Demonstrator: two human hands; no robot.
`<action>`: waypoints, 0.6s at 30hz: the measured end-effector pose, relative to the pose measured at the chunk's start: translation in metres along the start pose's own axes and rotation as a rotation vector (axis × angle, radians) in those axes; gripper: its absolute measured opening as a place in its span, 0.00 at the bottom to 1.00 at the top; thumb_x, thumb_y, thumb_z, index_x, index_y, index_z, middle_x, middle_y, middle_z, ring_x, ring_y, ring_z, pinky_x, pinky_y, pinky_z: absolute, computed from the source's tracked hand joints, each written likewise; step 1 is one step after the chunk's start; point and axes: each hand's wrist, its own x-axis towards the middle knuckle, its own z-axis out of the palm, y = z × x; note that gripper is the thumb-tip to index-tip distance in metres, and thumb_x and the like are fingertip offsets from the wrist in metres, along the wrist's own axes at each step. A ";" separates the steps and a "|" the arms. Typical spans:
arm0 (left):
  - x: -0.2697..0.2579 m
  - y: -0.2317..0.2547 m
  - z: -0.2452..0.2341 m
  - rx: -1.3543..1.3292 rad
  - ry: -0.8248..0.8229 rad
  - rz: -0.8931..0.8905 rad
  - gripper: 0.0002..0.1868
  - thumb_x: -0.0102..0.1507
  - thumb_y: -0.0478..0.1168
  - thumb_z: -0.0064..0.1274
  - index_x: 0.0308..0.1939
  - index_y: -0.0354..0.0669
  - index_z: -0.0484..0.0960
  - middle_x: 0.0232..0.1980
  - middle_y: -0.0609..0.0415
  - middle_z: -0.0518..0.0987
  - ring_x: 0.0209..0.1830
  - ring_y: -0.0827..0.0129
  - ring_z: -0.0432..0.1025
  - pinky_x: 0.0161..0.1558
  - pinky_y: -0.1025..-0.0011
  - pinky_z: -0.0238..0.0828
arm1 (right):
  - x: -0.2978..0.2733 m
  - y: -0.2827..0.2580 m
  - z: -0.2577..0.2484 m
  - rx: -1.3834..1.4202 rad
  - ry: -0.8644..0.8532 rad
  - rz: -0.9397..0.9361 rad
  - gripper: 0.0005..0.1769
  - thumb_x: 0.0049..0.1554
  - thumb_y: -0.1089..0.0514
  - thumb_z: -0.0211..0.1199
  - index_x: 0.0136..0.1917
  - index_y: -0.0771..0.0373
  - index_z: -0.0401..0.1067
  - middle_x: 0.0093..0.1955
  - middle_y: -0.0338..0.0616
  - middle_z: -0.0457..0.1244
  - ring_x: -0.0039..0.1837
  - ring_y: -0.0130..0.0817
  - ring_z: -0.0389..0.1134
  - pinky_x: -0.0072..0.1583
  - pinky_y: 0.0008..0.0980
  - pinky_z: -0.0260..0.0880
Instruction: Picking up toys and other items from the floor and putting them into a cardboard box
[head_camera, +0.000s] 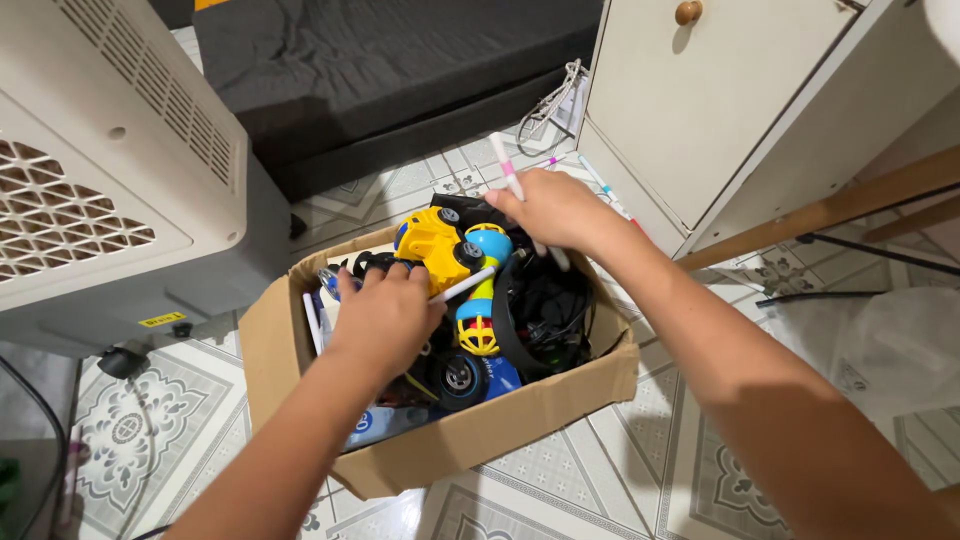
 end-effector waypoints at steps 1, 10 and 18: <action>0.000 0.003 0.001 -0.001 -0.001 0.001 0.23 0.62 0.56 0.44 0.54 0.46 0.72 0.50 0.50 0.73 0.59 0.48 0.67 0.62 0.29 0.44 | -0.002 -0.001 -0.002 0.000 -0.001 0.001 0.26 0.59 0.36 0.47 0.41 0.53 0.78 0.40 0.52 0.69 0.55 0.55 0.69 0.57 0.50 0.67; -0.016 0.042 -0.031 0.362 0.669 0.122 0.09 0.60 0.40 0.39 0.36 0.40 0.74 0.32 0.53 0.69 0.30 0.58 0.72 0.28 0.63 0.66 | 0.011 0.009 -0.004 0.315 0.303 0.084 0.19 0.55 0.40 0.58 0.47 0.57 0.72 0.42 0.51 0.68 0.54 0.51 0.70 0.52 0.49 0.70; 0.014 0.133 -0.022 -1.235 -0.132 -0.296 0.13 0.67 0.47 0.33 0.44 0.42 0.68 0.28 0.54 0.82 0.26 0.62 0.80 0.37 0.65 0.76 | 0.031 0.063 0.040 0.366 -0.234 0.282 0.19 0.54 0.54 0.61 0.42 0.76 0.69 0.27 0.61 0.64 0.25 0.45 0.68 0.26 0.36 0.73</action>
